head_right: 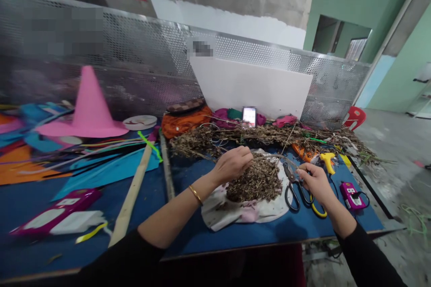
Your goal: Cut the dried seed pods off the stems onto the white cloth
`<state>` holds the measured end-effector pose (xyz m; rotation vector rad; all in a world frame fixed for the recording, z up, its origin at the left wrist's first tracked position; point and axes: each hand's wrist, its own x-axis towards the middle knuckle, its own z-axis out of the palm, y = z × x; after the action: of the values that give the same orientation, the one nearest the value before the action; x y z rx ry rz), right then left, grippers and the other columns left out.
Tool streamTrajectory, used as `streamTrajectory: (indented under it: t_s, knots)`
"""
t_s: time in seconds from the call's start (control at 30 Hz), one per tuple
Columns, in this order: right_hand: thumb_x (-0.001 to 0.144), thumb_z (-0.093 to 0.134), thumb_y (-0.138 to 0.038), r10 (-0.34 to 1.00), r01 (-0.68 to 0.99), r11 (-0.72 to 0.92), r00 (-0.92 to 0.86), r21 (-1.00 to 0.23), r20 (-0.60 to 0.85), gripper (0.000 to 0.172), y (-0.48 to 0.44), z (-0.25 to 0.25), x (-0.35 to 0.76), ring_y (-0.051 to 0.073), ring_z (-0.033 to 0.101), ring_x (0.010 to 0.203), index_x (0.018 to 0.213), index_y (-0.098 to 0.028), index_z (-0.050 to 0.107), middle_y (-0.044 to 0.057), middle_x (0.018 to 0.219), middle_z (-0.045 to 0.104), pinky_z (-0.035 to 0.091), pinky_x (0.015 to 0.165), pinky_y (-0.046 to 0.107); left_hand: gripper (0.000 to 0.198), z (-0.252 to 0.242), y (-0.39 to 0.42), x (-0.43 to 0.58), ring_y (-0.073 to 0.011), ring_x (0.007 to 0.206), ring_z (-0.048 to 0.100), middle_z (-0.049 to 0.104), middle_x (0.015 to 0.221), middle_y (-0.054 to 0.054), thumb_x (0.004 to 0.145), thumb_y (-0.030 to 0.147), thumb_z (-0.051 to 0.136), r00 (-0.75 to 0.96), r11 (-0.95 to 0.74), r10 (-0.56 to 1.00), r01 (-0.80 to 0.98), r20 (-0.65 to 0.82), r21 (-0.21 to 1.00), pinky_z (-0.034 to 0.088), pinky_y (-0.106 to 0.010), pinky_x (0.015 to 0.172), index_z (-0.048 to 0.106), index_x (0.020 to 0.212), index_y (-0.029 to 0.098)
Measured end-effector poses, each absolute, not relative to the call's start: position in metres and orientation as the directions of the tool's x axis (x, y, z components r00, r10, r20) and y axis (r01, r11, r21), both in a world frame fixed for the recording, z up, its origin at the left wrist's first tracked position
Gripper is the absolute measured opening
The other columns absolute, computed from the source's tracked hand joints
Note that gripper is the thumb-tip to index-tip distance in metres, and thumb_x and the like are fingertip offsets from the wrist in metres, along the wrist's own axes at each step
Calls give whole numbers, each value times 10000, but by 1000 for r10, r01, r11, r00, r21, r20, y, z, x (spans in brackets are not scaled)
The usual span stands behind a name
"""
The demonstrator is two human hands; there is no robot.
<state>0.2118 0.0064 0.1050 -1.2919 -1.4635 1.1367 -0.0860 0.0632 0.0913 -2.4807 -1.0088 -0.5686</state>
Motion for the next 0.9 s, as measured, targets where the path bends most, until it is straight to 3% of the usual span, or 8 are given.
streamTrajectory:
  t_s: [0.23,0.47,0.7,0.9]
  knots:
    - [670,673,-523,999,213,11,-53,-977,0,384,5,98,225,34,285,404,738,-162,563,-67,535,403,185,384,185,244,85,70,-79,-178,733,541,596,766,-51,928,303,391,704,-714,619,689,349,-124,348,-310,669,537,789,166]
    - [665,676,-548,995,252,-24,-84,-967,-47,411,2,103,235,32,260,418,701,-166,529,-68,555,388,158,390,194,203,82,70,-85,-180,727,573,625,753,-57,892,318,480,763,-754,572,633,301,-172,362,-318,726,548,774,168]
    - [635,690,-560,996,268,-37,-74,-963,-59,430,3,108,241,30,273,412,699,-164,534,-69,552,394,169,396,196,211,86,66,-87,-175,688,579,635,727,-51,912,285,432,785,-774,559,609,268,-171,379,-318,737,554,789,164]
    - [607,718,-530,994,211,-76,-63,-974,-91,415,3,111,240,15,236,393,689,-160,549,-83,528,380,135,386,187,207,80,64,-94,-175,696,601,664,772,-49,912,256,396,701,-711,678,702,220,-48,381,-270,638,595,923,197]
